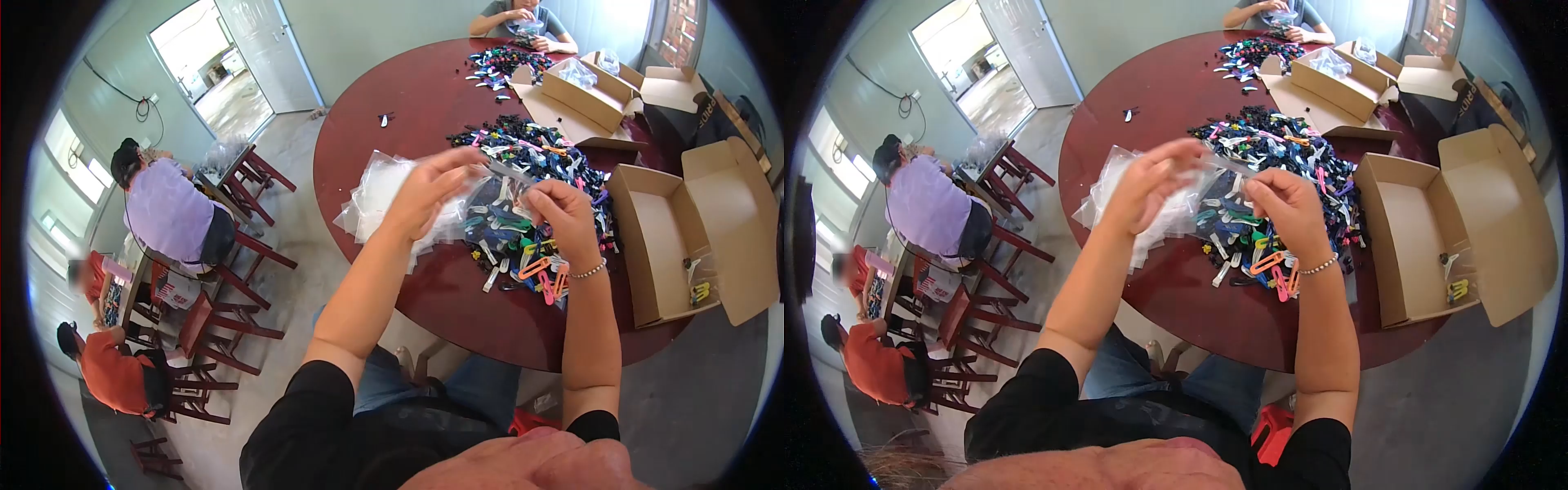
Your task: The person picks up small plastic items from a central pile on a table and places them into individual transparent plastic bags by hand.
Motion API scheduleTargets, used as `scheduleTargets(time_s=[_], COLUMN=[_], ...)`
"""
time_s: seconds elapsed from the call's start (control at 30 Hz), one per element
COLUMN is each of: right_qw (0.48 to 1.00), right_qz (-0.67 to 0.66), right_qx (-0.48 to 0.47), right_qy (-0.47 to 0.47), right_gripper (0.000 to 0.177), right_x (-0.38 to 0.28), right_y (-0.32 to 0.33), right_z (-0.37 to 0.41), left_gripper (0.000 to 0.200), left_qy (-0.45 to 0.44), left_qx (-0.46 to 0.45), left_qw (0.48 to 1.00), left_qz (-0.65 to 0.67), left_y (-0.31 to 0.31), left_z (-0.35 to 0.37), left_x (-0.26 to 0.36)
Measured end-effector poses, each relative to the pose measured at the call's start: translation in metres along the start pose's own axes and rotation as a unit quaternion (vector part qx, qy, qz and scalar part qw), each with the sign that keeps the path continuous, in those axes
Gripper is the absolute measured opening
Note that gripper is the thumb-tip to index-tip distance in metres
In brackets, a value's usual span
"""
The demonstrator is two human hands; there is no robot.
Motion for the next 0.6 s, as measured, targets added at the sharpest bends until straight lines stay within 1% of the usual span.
scheduleTargets(time_s=[0.03, 0.07, 0.1, 0.17, 0.2, 0.23, 0.3, 0.33, 0.37, 0.4, 0.43, 0.47, 0.5, 0.53, 0.6], right_qw=[1.0, 1.0, 1.0, 0.998, 0.997, 0.997, 0.99, 0.981, 0.981, 0.948, 0.891, 0.856, 0.857, 0.851, 0.834], right_qz=[0.003, 0.007, 0.006, 0.009, 0.006, 0.007, 0.039, 0.044, 0.045, 0.168, 0.286, 0.355, 0.355, 0.383, 0.42], right_qx=[0.014, 0.026, 0.027, 0.06, 0.079, 0.08, 0.129, 0.179, 0.179, 0.222, 0.259, 0.241, 0.239, 0.191, 0.091], right_qy=[0.005, 0.006, 0.002, 0.02, 0.014, 0.011, 0.027, 0.067, 0.065, 0.154, 0.24, 0.29, 0.287, 0.305, 0.345], right_gripper=[0.016, 0.016, 0.016, 0.013, 0.013, 0.013, 0.013, 0.012, 0.012, 0.013, 0.015, 0.014, 0.014, 0.014, 0.018], right_x=[0.0, 0.0, 0.0, -0.003, -0.001, 0.002, 0.005, 0.003, 0.003, -0.011, -0.025, -0.04, -0.044, -0.047, -0.04], right_y=[0.005, 0.011, 0.014, 0.025, 0.031, 0.035, 0.046, 0.05, 0.049, 0.048, 0.042, 0.026, 0.017, 0.002, -0.022], right_z=[0.001, 0.0, 0.0, -0.002, -0.002, -0.002, -0.004, -0.004, -0.005, -0.001, 0.005, 0.011, 0.015, 0.018, 0.017], left_gripper=[0.029, 0.032, 0.032, 0.04, 0.032, 0.032, 0.025, 0.022, 0.022, 0.021, 0.019, 0.019, 0.017, 0.015, 0.015], left_qy=[0.115, 0.229, 0.232, 0.222, 0.223, 0.225, 0.23, 0.225, 0.226, 0.219, 0.213, 0.215, 0.188, 0.162, 0.155], left_qx=[-0.08, -0.158, -0.157, -0.306, -0.281, -0.281, -0.255, -0.229, -0.228, -0.204, -0.179, -0.177, -0.168, -0.158, -0.153], left_qw=[0.99, 0.959, 0.958, 0.926, 0.933, 0.933, 0.938, 0.947, 0.947, 0.954, 0.96, 0.96, 0.966, 0.972, 0.974], left_qz=[0.029, 0.059, 0.06, 0.003, -0.024, -0.021, -0.047, -0.027, -0.025, -0.031, -0.038, -0.036, -0.047, -0.057, -0.057], left_y=[-0.012, -0.024, -0.028, -0.052, -0.057, -0.063, -0.068, -0.069, -0.069, -0.065, -0.061, -0.057, -0.052, -0.047, -0.041], left_z=[-0.002, 0.001, -0.001, 0.002, -0.001, -0.002, -0.007, -0.008, -0.008, -0.008, -0.008, -0.007, -0.006, -0.006, -0.006], left_x=[-0.016, -0.031, -0.037, -0.045, -0.055, -0.06, -0.071, -0.073, -0.076, -0.078, -0.081, -0.084, -0.085, -0.083, -0.083])
Point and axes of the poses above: each hand's wrist, its own z-axis away from the middle knuckle, its own y-axis out of the back of the hand, x = y × z, the point moved 5 cm from there along -z, towards the middle knuckle, and after that the axes turned 14 degrees about -z, right-handed, at the moved point
